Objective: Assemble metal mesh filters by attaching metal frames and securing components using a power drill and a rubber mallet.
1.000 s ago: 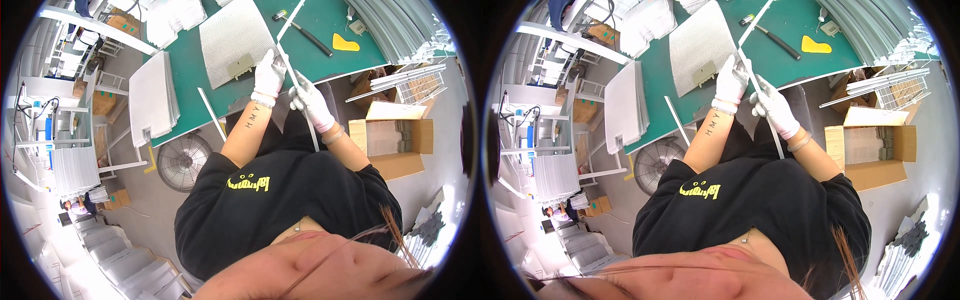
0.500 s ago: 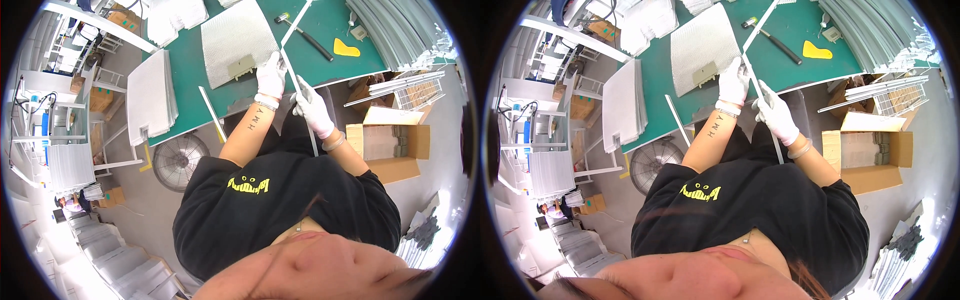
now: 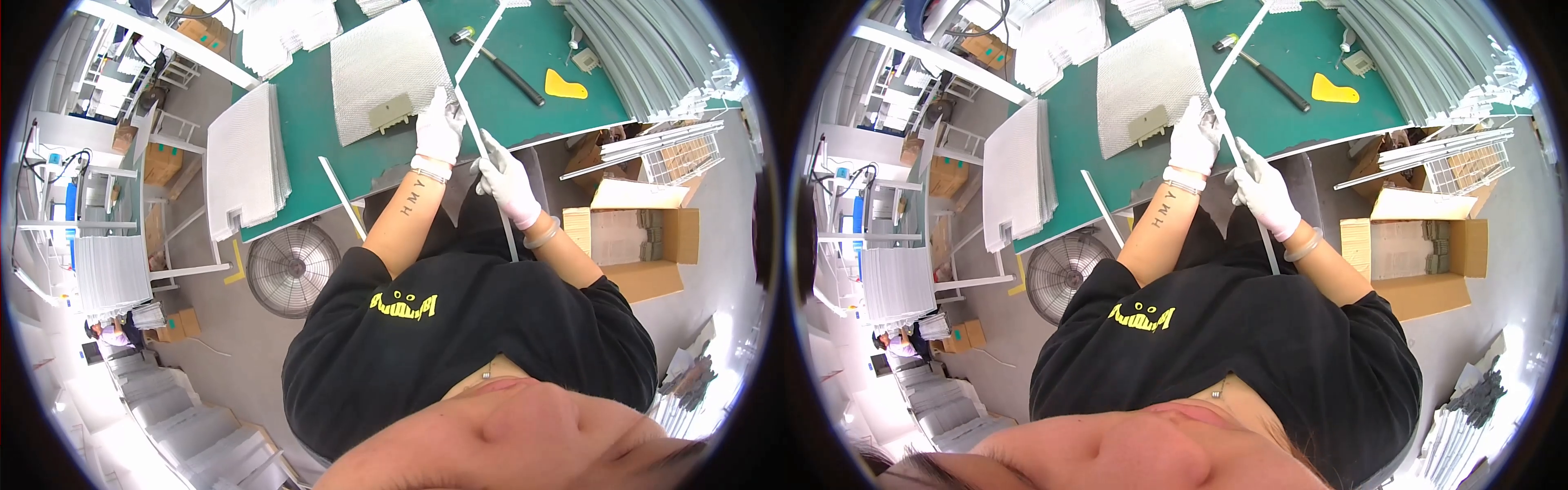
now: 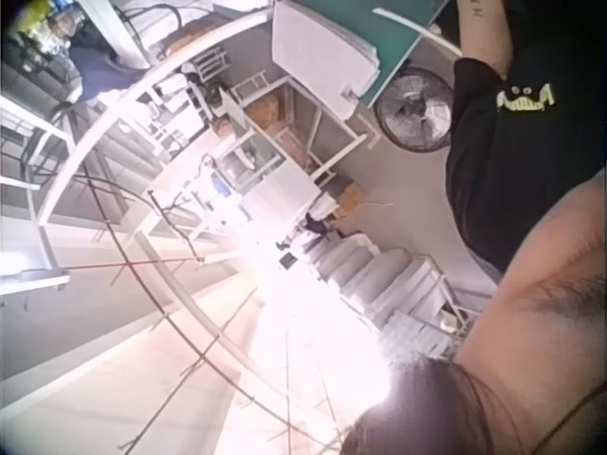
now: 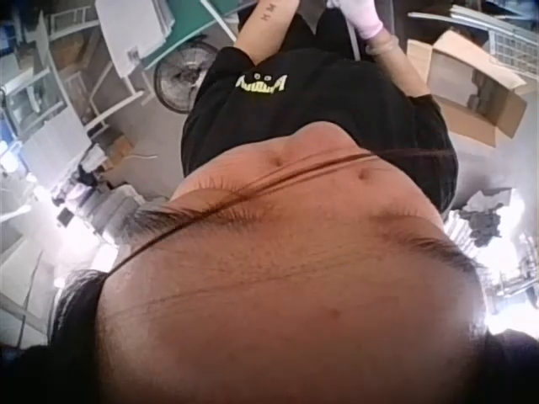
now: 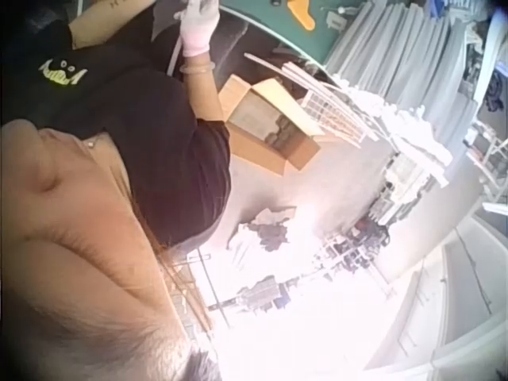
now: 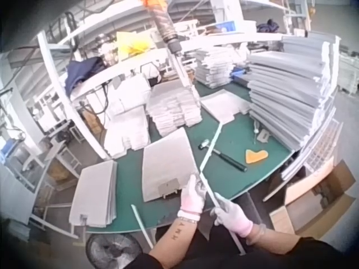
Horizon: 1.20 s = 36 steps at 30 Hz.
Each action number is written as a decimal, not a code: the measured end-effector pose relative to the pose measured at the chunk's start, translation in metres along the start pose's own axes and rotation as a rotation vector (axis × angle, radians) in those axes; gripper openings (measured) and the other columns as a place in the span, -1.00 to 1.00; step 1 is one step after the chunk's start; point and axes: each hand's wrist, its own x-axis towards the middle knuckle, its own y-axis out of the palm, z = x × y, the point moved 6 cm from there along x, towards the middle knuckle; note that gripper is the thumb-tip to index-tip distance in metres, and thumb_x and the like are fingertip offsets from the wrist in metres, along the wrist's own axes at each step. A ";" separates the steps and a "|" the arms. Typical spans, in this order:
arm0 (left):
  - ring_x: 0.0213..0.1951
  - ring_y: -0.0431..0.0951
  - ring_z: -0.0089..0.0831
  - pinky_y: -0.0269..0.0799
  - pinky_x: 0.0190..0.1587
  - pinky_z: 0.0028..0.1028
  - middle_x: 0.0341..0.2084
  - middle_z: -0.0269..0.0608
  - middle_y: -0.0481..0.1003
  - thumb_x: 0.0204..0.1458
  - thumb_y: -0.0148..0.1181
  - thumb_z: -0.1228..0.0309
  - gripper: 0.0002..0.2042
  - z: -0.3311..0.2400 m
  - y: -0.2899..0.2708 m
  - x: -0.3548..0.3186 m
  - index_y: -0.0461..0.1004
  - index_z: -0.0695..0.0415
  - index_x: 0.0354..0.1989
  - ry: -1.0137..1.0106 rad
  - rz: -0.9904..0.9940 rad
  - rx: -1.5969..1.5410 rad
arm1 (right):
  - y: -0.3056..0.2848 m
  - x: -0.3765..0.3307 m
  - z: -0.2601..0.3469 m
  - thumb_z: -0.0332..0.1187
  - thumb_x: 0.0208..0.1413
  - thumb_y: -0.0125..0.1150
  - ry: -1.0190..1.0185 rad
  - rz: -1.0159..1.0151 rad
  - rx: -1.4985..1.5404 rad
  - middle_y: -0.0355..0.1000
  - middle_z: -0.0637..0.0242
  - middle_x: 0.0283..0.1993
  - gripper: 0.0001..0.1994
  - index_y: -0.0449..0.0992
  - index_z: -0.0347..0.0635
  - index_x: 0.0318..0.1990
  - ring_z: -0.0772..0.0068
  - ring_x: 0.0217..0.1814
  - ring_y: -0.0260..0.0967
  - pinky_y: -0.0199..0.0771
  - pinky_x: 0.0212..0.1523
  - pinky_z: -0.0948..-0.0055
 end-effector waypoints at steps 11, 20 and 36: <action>-0.28 0.58 -0.30 0.57 -0.19 -0.40 -0.29 -0.03 0.53 0.20 0.15 0.54 -0.80 0.017 -0.004 0.012 0.38 0.38 -0.07 -0.011 -0.055 -0.117 | -0.001 0.013 0.014 -0.42 0.36 -0.02 -0.003 -0.029 -0.101 0.37 0.36 -0.34 -0.42 0.02 -0.28 0.47 0.72 -0.60 0.18 0.37 -0.47 0.69; -0.29 0.58 -0.29 0.57 -0.23 -0.33 -0.30 -0.04 0.51 0.19 0.18 0.51 -0.82 0.020 -0.025 0.023 0.41 0.33 -0.10 0.083 -0.100 -0.119 | 0.013 0.011 -0.005 -0.44 0.35 -0.06 0.026 -0.051 -0.061 0.35 0.36 -0.36 -0.43 0.02 -0.24 0.48 0.70 -0.61 0.18 0.37 -0.50 0.67; -0.27 0.53 -0.38 0.54 -0.15 -0.35 -0.36 -0.23 0.49 0.26 0.17 0.36 -0.89 -0.003 0.019 -0.004 0.48 0.12 -0.21 -0.168 -0.257 -0.438 | 0.012 -0.006 -0.002 -0.35 0.37 0.01 -0.068 -0.041 0.065 0.36 0.35 -0.31 -0.40 0.00 -0.28 0.48 0.74 -0.59 0.16 0.39 -0.46 0.66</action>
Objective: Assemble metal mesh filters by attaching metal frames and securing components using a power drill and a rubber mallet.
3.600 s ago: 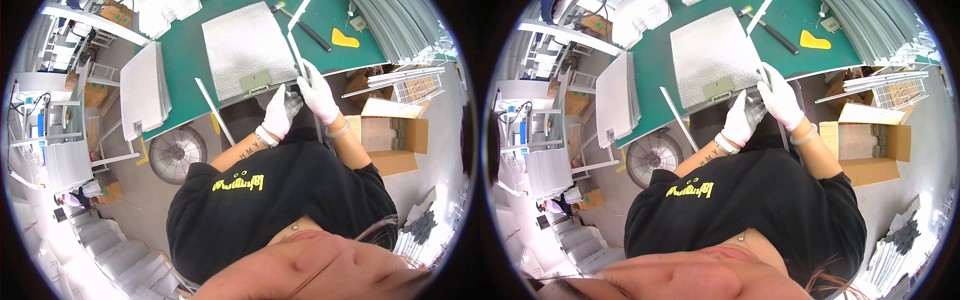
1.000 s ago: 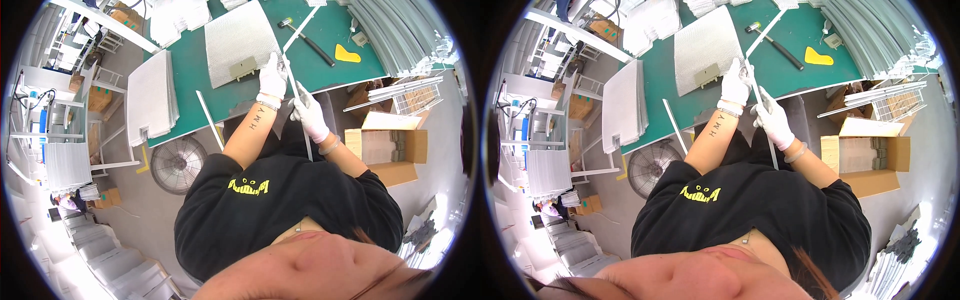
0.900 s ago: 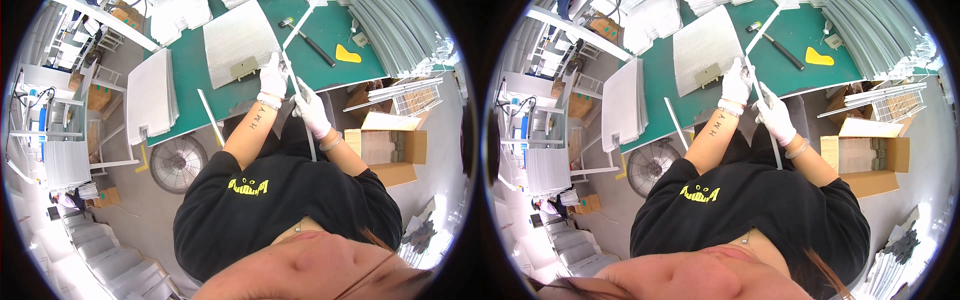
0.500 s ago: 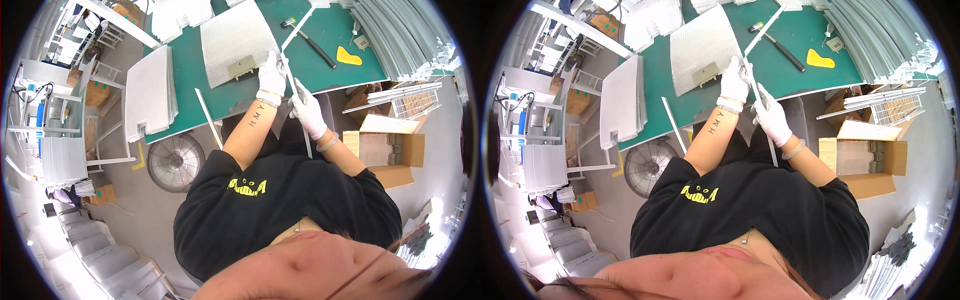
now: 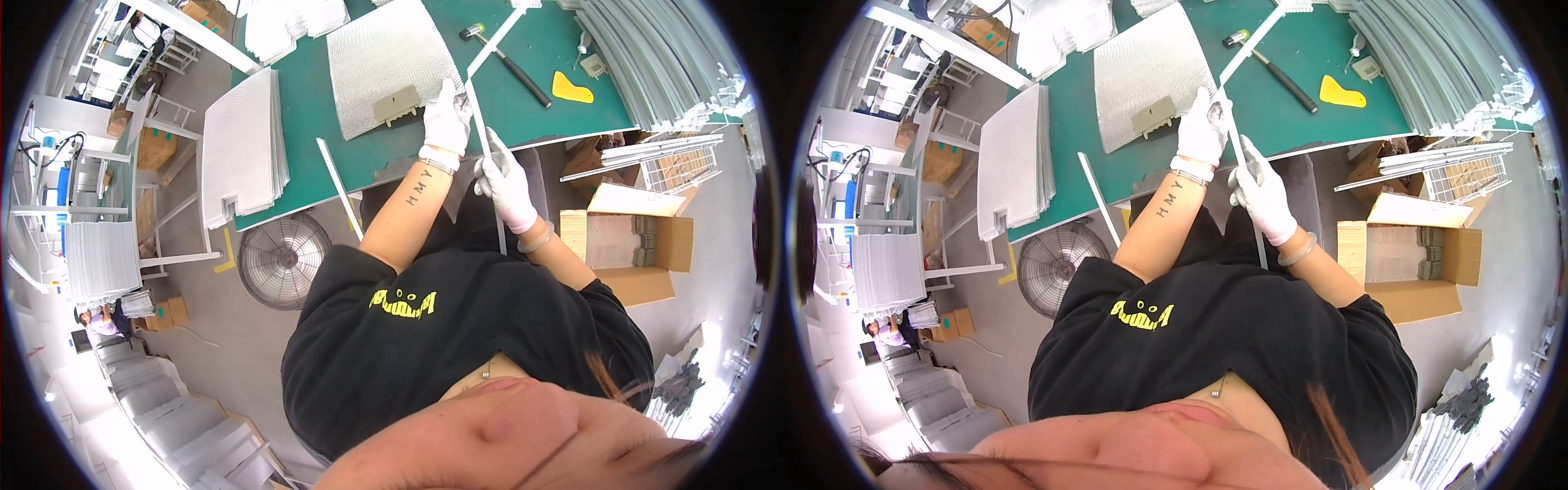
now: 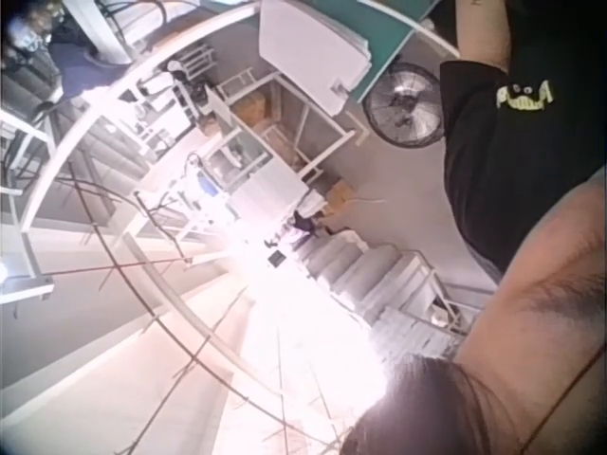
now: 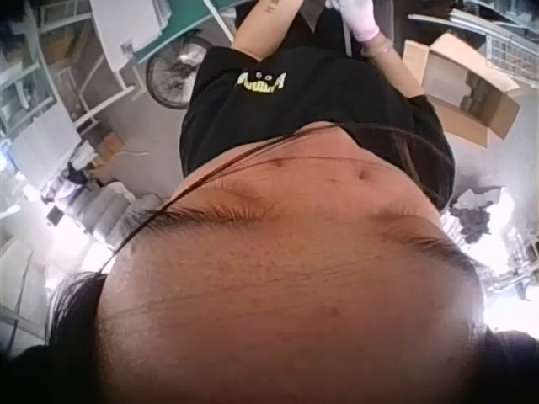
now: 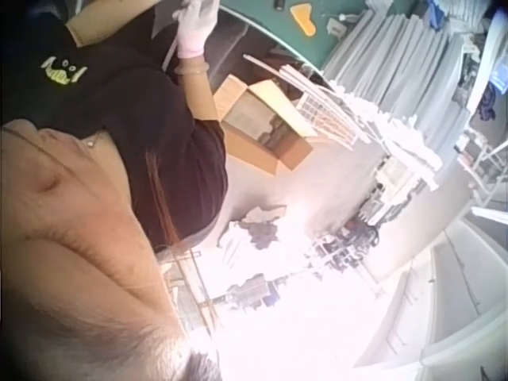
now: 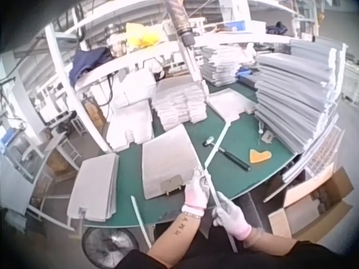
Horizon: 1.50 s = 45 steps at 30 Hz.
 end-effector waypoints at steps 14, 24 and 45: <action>-0.19 0.50 -0.38 0.53 -0.03 -0.35 -0.26 -0.19 0.48 0.34 0.03 0.24 -0.73 0.005 0.003 -0.014 0.46 0.24 -0.12 -0.053 -0.034 0.145 | -0.010 0.002 -0.013 -0.47 0.33 0.01 0.003 -0.115 -0.210 0.44 0.36 -0.24 -0.48 0.17 -0.23 0.43 0.72 -0.43 0.27 0.40 -0.39 0.67; -0.20 0.50 -0.34 0.51 0.00 -0.34 -0.30 -0.16 0.47 0.33 0.05 0.25 -0.72 0.009 0.002 -0.022 0.46 0.27 -0.11 -0.045 -0.063 0.163 | -0.013 -0.006 -0.005 -0.48 0.33 -0.02 0.045 -0.118 -0.175 0.43 0.34 -0.30 -0.48 0.15 -0.33 0.42 0.69 -0.53 0.28 0.36 -0.44 0.69; -0.15 0.55 -0.31 0.50 0.02 -0.31 -0.26 -0.10 0.54 0.19 0.15 0.52 -0.89 -0.007 -0.003 -0.012 0.52 0.33 -0.24 0.213 0.099 0.444 | -0.019 0.010 0.009 -0.35 0.37 0.03 -0.039 0.038 0.013 0.37 0.31 -0.30 -0.42 0.04 -0.31 0.46 0.71 -0.60 0.13 0.43 -0.42 0.61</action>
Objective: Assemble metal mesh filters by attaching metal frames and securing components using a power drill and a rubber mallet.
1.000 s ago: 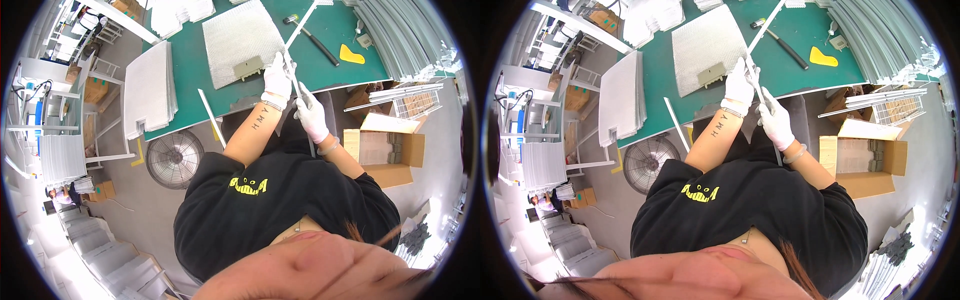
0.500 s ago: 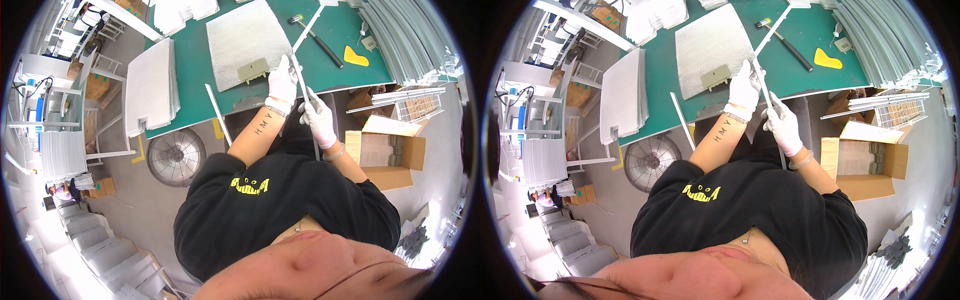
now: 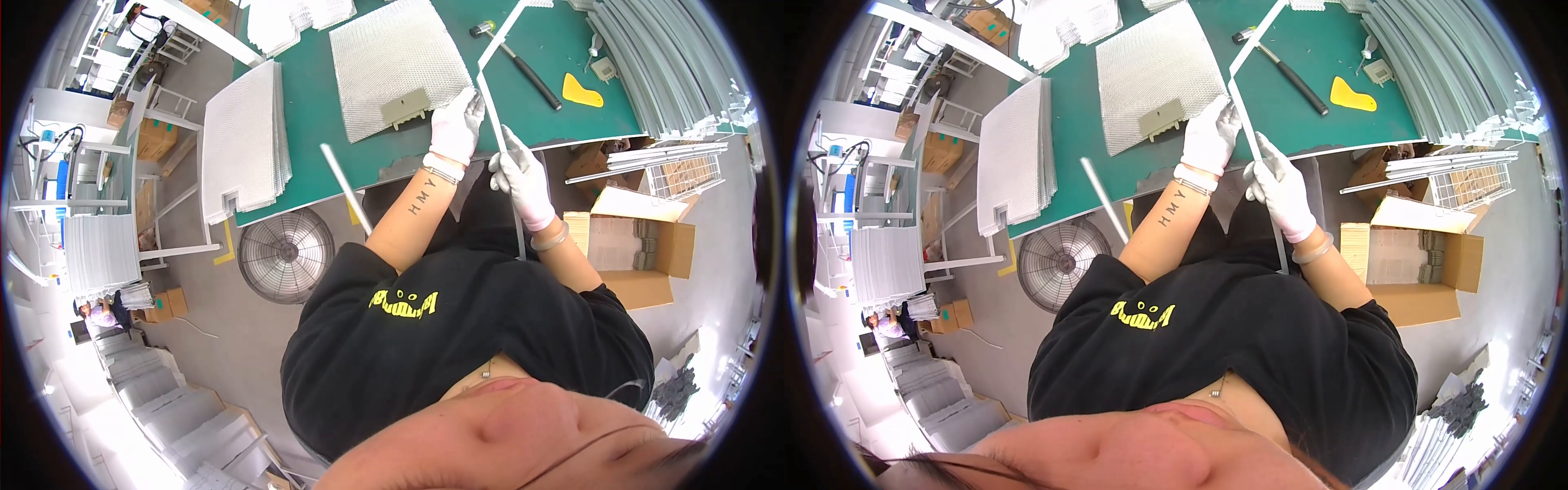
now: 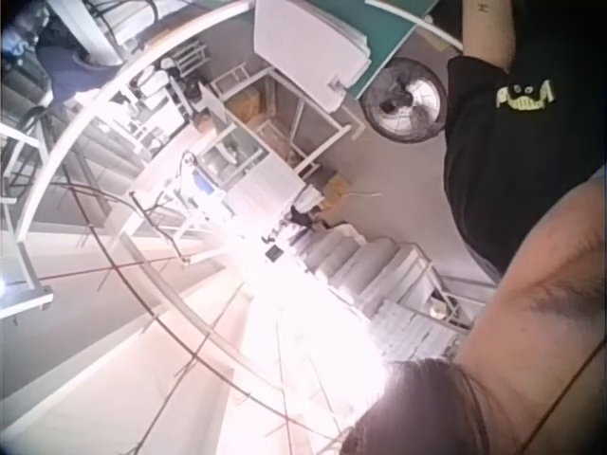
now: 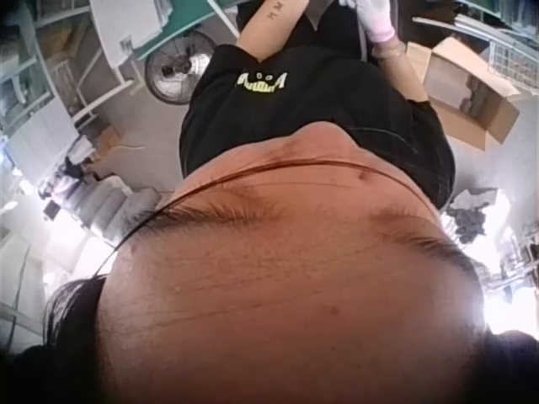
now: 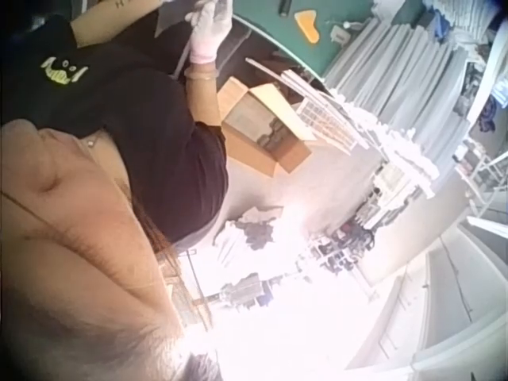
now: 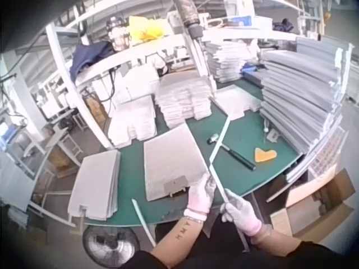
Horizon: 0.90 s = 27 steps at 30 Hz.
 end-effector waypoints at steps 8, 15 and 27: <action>-0.34 0.61 -0.31 0.52 -0.26 -0.39 -0.42 -0.08 0.56 0.13 0.17 0.57 -0.89 -0.001 -0.009 0.005 0.55 0.36 -0.24 -0.087 -0.044 -0.272 | 0.000 0.004 -0.015 -0.37 0.37 0.03 0.067 -0.024 0.000 0.38 0.32 -0.29 -0.42 0.04 -0.34 0.45 0.74 -0.60 0.11 0.44 -0.42 0.62; -0.33 0.63 -0.25 0.56 -0.25 -0.39 -0.35 0.01 0.59 0.06 0.13 0.67 -0.83 -0.020 0.002 0.008 0.55 0.31 -0.17 0.560 0.174 0.857 | 0.008 0.006 -0.013 -0.30 0.35 0.10 0.072 0.029 0.080 0.38 0.33 -0.30 -0.38 0.04 -0.33 0.45 0.75 -0.60 0.10 0.43 -0.41 0.60; 0.05 0.49 -0.25 0.43 0.14 -0.33 -0.09 0.03 0.50 0.28 0.01 0.50 -0.80 -0.003 -0.008 0.012 0.44 0.40 -0.06 0.138 0.312 0.352 | 0.009 0.004 -0.009 -0.32 0.34 0.09 0.105 0.017 0.076 0.38 0.34 -0.28 -0.36 0.01 -0.34 0.46 0.74 -0.60 0.11 0.41 -0.41 0.62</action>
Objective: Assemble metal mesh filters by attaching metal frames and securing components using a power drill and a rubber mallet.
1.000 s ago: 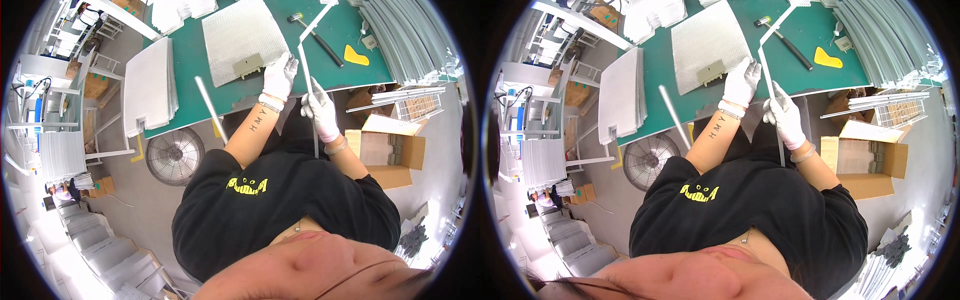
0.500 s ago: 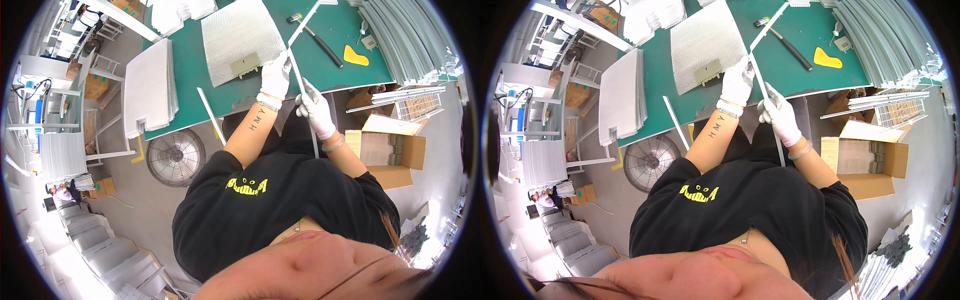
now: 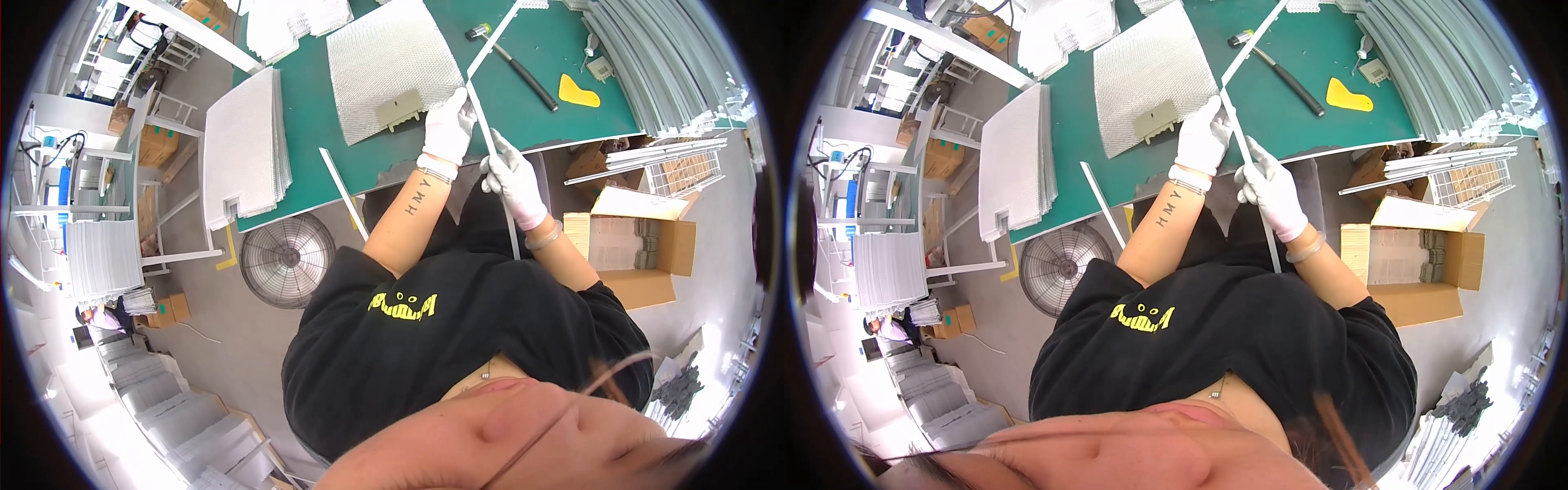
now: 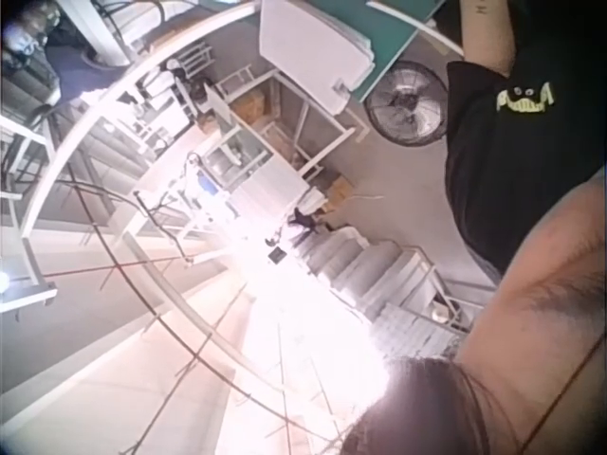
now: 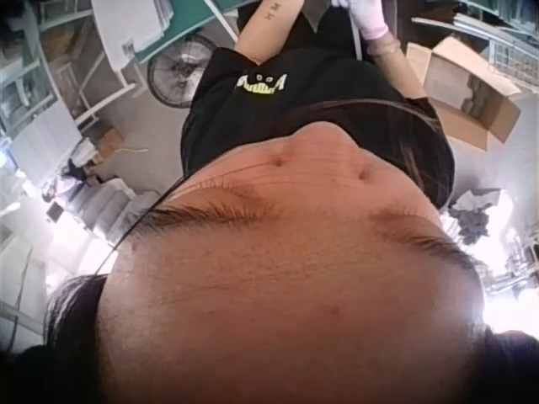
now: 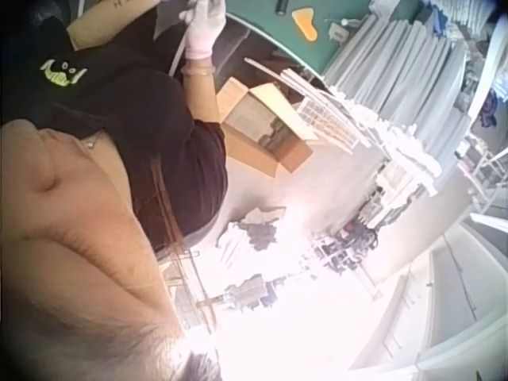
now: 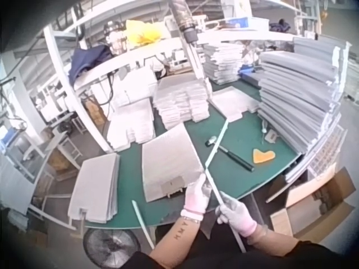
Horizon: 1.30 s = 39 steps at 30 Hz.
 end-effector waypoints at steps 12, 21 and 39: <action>-0.08 0.50 -0.28 0.44 0.06 -0.23 -0.17 -0.12 0.49 0.26 0.15 0.32 -0.75 0.001 0.013 -0.004 0.43 0.21 -0.01 -0.463 -0.380 -0.900 | -0.005 0.001 -0.006 -0.40 0.33 0.06 0.001 -0.117 -0.236 0.45 0.31 -0.28 -0.46 0.15 -0.31 0.42 0.70 -0.53 0.30 0.41 -0.44 0.67; 0.06 0.48 -0.22 0.47 0.13 -0.30 0.02 0.00 0.47 0.34 0.01 0.34 -0.71 -0.007 0.019 -0.015 0.37 0.25 0.13 -0.264 -0.123 -0.563 | -0.010 0.105 0.035 -0.21 0.30 0.13 -0.250 0.040 -0.552 0.49 0.28 -0.32 -0.49 0.33 -0.36 0.29 0.60 -0.53 0.38 0.44 -0.45 0.56; 0.05 0.44 -0.36 0.29 0.19 -0.31 0.10 -0.08 0.46 0.24 0.12 0.21 -0.50 -0.145 -0.124 -0.071 0.33 0.32 0.23 -0.181 -0.075 -0.093 | 0.006 0.131 0.041 -0.29 0.28 0.18 0.038 0.284 -0.264 0.29 0.46 -0.42 -0.82 0.37 -0.17 -0.26 0.61 -0.45 0.28 0.52 -0.22 0.44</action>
